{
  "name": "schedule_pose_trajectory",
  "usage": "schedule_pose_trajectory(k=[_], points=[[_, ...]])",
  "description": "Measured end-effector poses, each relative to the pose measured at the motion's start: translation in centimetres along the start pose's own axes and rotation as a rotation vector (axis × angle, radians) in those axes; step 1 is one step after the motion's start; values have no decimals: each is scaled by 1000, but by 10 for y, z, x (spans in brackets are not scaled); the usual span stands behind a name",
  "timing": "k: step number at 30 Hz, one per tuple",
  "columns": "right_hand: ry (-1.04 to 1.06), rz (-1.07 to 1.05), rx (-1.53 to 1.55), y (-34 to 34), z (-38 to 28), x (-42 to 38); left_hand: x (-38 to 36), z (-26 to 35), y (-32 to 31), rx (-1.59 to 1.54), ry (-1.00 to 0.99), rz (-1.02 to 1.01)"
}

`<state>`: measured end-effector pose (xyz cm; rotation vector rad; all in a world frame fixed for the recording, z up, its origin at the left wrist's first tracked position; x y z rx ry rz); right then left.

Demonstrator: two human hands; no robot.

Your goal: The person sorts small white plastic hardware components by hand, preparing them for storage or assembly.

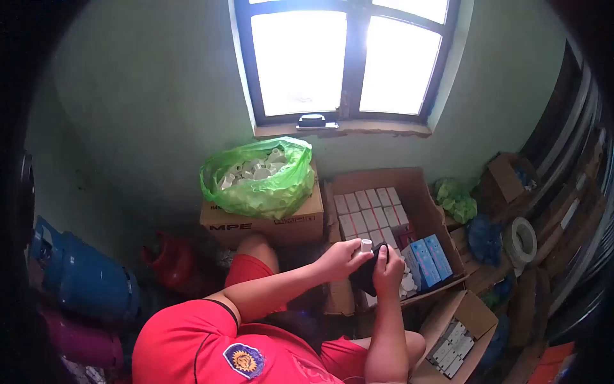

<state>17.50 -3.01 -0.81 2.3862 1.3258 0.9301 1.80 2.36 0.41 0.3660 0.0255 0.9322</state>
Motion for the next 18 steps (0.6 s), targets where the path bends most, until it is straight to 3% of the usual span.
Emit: schedule_pose_trajectory(k=[6,11,14,15,16,17,18], points=[[88,-27,-32,-1,3,-1,-5,19,13,122,-301,-85],[26,-132,202,6,15,8,-2,19,9,-102,-100,-185],[-178,63,476,-8,67,3,6,-10,-4,-359,-6,-159],[-321,76,790,-2,72,8,10,-18,-7,-471,8,-135],[-471,87,1103,6,70,10,7,-13,-8,-831,318,-127],[-624,97,1414,12,72,9,8,-18,-5,-895,353,-62],[-585,35,1427,20,77,12,10,-23,-4,-990,413,-69]])
Point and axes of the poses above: each hand's wrist, its own x-axis towards the middle knuckle, its own y-axis out of the back of the hand, z = x × y, the point moved 3 cm from there along x, towards the middle knuckle, and after that the axes turned 3 degrees about -x, right-handed, at the moved point
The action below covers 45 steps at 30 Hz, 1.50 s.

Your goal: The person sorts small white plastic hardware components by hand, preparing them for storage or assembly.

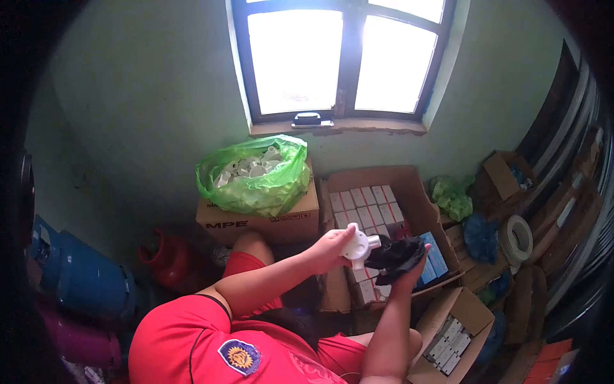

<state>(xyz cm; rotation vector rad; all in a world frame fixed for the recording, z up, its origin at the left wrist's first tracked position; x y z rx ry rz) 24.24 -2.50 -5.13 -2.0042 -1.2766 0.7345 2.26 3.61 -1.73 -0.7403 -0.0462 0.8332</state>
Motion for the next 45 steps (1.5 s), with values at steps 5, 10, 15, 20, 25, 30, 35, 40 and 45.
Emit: schedule_pose_trajectory(k=[5,10,15,20,25,30,35,40,45], points=[[746,-384,-1200,-47,14,-15,-2,-21,-2,-65,349,-63],[618,-290,-1389,-65,12,-35,-4,-34,9,-112,496,-64],[658,-494,-1307,-83,10,-47,-7,-29,19,-123,532,-176],[712,-254,-1365,-71,13,-40,5,-43,16,-444,376,-103],[742,-100,-1425,-51,21,-29,-9,-41,-12,-437,87,167],[193,158,-243,-16,28,-5,-20,5,-14,-21,-348,115],[100,-129,425,24,-2,19,-15,26,8,-101,-237,-35],[487,-262,-785,-53,29,-28,-1,-5,0,-341,209,-143],[677,-65,-1184,-59,22,-30,-19,-7,-16,-540,169,-230]])
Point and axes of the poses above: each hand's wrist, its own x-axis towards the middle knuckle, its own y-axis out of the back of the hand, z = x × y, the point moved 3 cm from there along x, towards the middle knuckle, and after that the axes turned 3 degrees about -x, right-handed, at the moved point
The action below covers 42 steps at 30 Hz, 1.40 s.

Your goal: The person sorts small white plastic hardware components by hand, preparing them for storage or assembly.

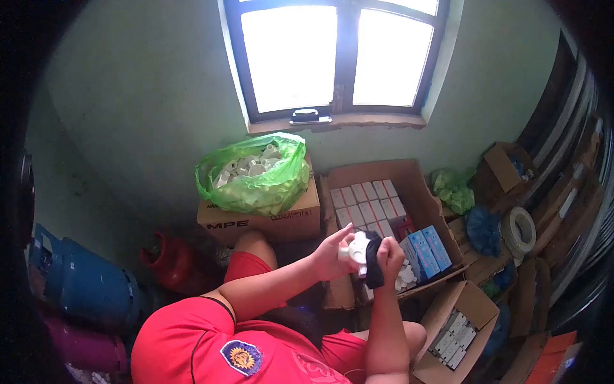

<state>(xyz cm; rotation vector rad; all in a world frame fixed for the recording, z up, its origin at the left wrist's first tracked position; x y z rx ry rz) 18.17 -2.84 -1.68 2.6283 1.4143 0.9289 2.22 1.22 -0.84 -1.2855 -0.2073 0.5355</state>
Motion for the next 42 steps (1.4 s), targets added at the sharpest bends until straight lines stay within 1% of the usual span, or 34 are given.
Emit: schedule_pose_trajectory(k=[1,2,4,5,8,9,10,11,12,13,14,15,16,17,18,19,20,22,23,25,26,28,29,30,32,33,34,35,36,37,38,39,40,42], points=[[-3,78,-107,5,-11,3,2,-6,6,70,-86,35],[31,93,-140,6,-8,2,5,-11,14,145,-58,35],[110,130,-204,9,-2,7,-2,-28,5,221,-110,249],[117,134,-209,10,-2,6,3,-32,19,200,-105,260],[-89,142,15,12,2,7,12,-29,22,342,-110,161],[-180,167,193,11,8,9,10,-26,14,473,-179,131],[-341,123,515,12,18,8,5,-21,0,605,-249,99],[-385,-19,776,8,55,6,-1,-18,-11,734,-320,67],[-389,-87,963,9,56,5,-5,-15,-20,861,-363,59],[-191,-165,758,14,28,8,-9,-10,-27,989,-406,51],[160,-158,53,22,-20,12,-11,-8,-31,1119,-449,41],[217,-154,-68,21,-34,12,-9,-8,-32,1095,-522,33],[250,-138,-128,19,-42,11,-7,-8,-30,1111,-500,62],[26,-139,135,8,-12,5,-6,-8,-27,1126,-480,94],[-191,-81,410,-4,17,-2,-4,-7,-23,1141,-465,127],[-218,-40,353,-4,20,-6,-3,-7,-13,1171,-417,188],[-247,2,296,-4,22,-9,-1,-9,-10,1159,-442,171],[-214,-18,234,-1,8,-5,-1,-14,-8,1139,-475,139],[-212,-47,169,6,11,-2,2,-13,-6,1080,-410,76],[-177,-33,104,8,12,2,-2,-2,-21,1123,-346,48],[-137,-64,35,10,10,6,-3,4,-27,1140,-318,33],[-62,-126,-105,17,8,13,-4,20,-32,1187,-329,55],[-83,-116,-257,23,20,16,-7,31,-34,1270,-396,72],[-189,-60,-192,33,38,18,-9,41,-34,1355,-459,88],[-630,195,799,41,59,20,-8,52,-26,1198,-396,159],[-610,124,965,35,50,20,-10,54,-30,1210,-358,211],[-583,53,1128,25,33,20,-4,51,-24,1144,-390,203],[-549,-18,1289,15,20,17,5,46,-10,1110,-353,234],[-545,-105,1201,-5,38,7,14,40,1,1076,-317,263],[-298,-138,800,-15,12,-1,17,34,4,982,-288,311],[-85,-83,387,-26,-15,-9,19,26,5,887,-252,361],[-195,-50,476,-31,-9,-13,17,21,-3,874,-330,345],[-159,-48,403,-28,-9,-14,12,22,-7,937,-248,407],[-14,24,249,-22,-9,-9,23,11,25,643,-239,439]])
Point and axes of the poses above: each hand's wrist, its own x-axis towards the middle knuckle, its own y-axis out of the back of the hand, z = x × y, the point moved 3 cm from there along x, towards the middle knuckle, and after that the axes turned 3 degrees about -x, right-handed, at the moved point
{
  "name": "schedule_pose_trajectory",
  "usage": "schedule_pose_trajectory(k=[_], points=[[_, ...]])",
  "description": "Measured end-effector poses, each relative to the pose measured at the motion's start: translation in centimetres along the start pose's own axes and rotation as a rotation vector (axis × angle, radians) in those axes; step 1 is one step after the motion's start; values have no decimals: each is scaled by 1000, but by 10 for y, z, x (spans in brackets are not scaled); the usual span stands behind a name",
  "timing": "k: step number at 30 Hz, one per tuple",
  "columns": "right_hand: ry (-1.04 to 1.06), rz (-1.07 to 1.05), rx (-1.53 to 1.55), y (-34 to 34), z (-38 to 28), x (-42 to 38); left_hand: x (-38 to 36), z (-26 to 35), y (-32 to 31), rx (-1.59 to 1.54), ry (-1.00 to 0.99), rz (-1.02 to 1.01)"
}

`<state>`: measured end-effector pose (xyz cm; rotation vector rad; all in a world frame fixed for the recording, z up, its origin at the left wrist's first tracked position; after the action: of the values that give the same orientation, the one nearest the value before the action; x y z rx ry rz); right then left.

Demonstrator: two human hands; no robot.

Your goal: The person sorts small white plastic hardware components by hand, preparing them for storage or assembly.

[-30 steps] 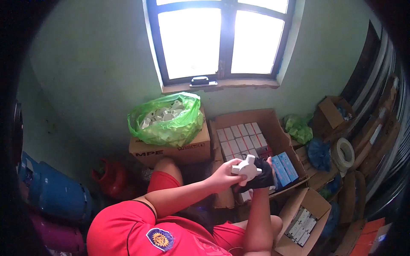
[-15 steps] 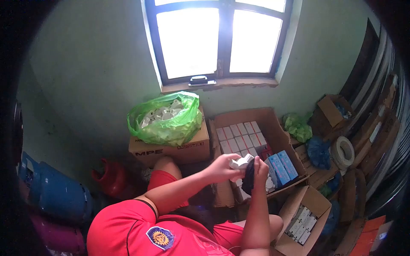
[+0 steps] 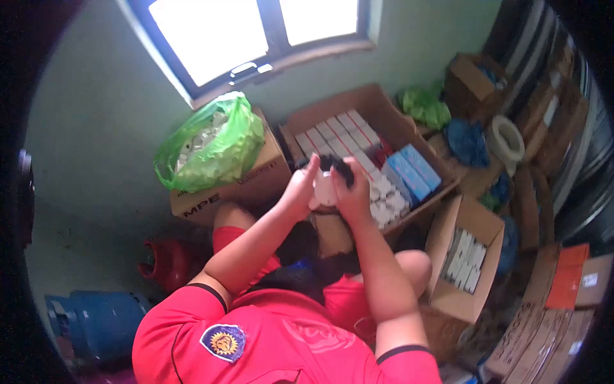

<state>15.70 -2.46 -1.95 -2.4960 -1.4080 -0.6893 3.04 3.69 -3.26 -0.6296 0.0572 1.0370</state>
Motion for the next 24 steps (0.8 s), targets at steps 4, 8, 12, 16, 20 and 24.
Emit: schedule_pose_trajectory(k=[4,8,12,16,20,24], points=[[-273,192,148,14,7,0,-29,1,-26,-189,-216,-266],[-410,414,471,31,32,13,-23,-5,-23,-132,-226,-271],[-343,314,971,57,6,28,-3,-5,-12,-137,-269,-178],[247,-194,-209,12,5,4,9,-13,-9,-347,-202,-295],[142,-102,-249,13,4,2,-2,-17,-30,-339,-100,-134],[6,-79,-144,35,-1,15,-6,-36,-22,75,-157,-350]])
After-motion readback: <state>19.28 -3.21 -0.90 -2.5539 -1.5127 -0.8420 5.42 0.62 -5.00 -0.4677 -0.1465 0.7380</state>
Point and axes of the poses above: each hand's wrist, its own x-axis towards the middle knuckle, its own y-axis out of the back of the hand, z = x × y, the point moved 3 cm from there along x, towards the middle knuckle, and after that the axes turned 3 degrees about -x, right-handed, at the moved point
